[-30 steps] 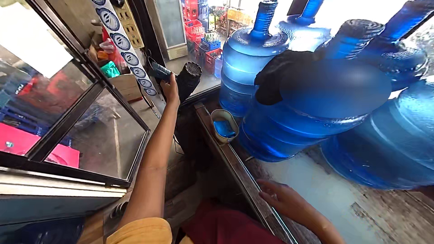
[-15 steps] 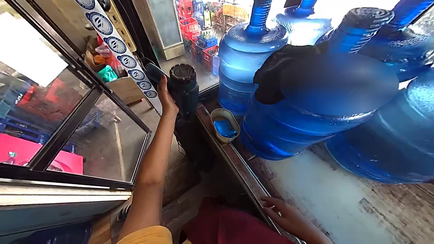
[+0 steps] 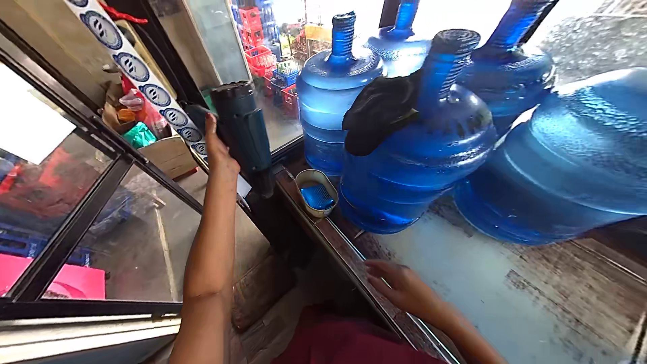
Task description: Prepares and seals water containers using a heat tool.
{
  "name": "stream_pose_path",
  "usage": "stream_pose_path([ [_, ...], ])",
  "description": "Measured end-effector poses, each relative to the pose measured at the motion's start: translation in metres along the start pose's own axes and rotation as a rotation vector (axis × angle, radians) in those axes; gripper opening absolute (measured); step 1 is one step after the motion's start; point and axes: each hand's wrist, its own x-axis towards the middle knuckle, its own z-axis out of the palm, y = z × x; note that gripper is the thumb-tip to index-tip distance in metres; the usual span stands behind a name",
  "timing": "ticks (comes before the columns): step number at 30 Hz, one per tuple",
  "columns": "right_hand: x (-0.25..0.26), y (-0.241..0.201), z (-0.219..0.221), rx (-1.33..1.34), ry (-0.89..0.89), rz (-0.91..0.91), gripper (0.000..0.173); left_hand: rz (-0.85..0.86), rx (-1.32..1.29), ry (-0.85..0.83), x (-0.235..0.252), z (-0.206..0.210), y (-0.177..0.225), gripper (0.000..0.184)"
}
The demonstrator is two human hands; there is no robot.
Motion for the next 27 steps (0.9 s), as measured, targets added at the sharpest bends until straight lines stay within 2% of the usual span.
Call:
stream_pose_path([
  [2, 0.017, -0.02, -0.007, -0.031, 0.108, -0.132, 0.04, 0.03, -0.057, -0.076, -0.005, -0.006, 0.004, 0.042],
  [4, 0.033, -0.045, -0.014, -0.056, 0.137, -0.225, 0.04, 0.032, -0.068, -0.111, -0.007, -0.005, 0.008, 0.04],
  [9, 0.049, -0.087, -0.017, -0.088, 0.269, -0.387, 0.048, 0.038, -0.036, -0.078, -0.029, 0.004, 0.02, 0.04],
  [11, 0.054, -0.099, -0.014, -0.08, 0.327, -0.391, 0.061, 0.027, -0.107, -0.141, -0.057, 0.004, 0.017, 0.041],
  [15, 0.062, -0.11, -0.003, -0.1, 0.484, -0.404, 0.101, -0.06, -0.22, -0.24, -0.139, 0.014, -0.012, 0.046],
  [18, 0.055, -0.105, 0.001, -0.098, 0.626, -0.427, 0.115, -0.194, -0.318, -0.296, -0.189, 0.026, -0.043, 0.046],
  [21, 0.042, -0.089, -0.006, -0.026, 0.767, -0.43, 0.11, -0.288, -0.414, -0.344, -0.232, 0.042, -0.058, 0.047],
  [23, 0.03, -0.078, -0.018, -0.017, 0.801, -0.45, 0.107, -0.358, -0.406, -0.377, -0.249, 0.046, -0.061, 0.048],
  [25, 0.018, -0.069, -0.033, 0.037, 0.8, -0.479, 0.103, -0.37, -0.263, -0.431, -0.258, 0.046, -0.062, 0.047],
  [27, 0.006, -0.063, -0.049, 0.109, 0.792, -0.468, 0.098, -0.345, 0.022, -0.605, -0.254, 0.036, -0.06, 0.049],
])
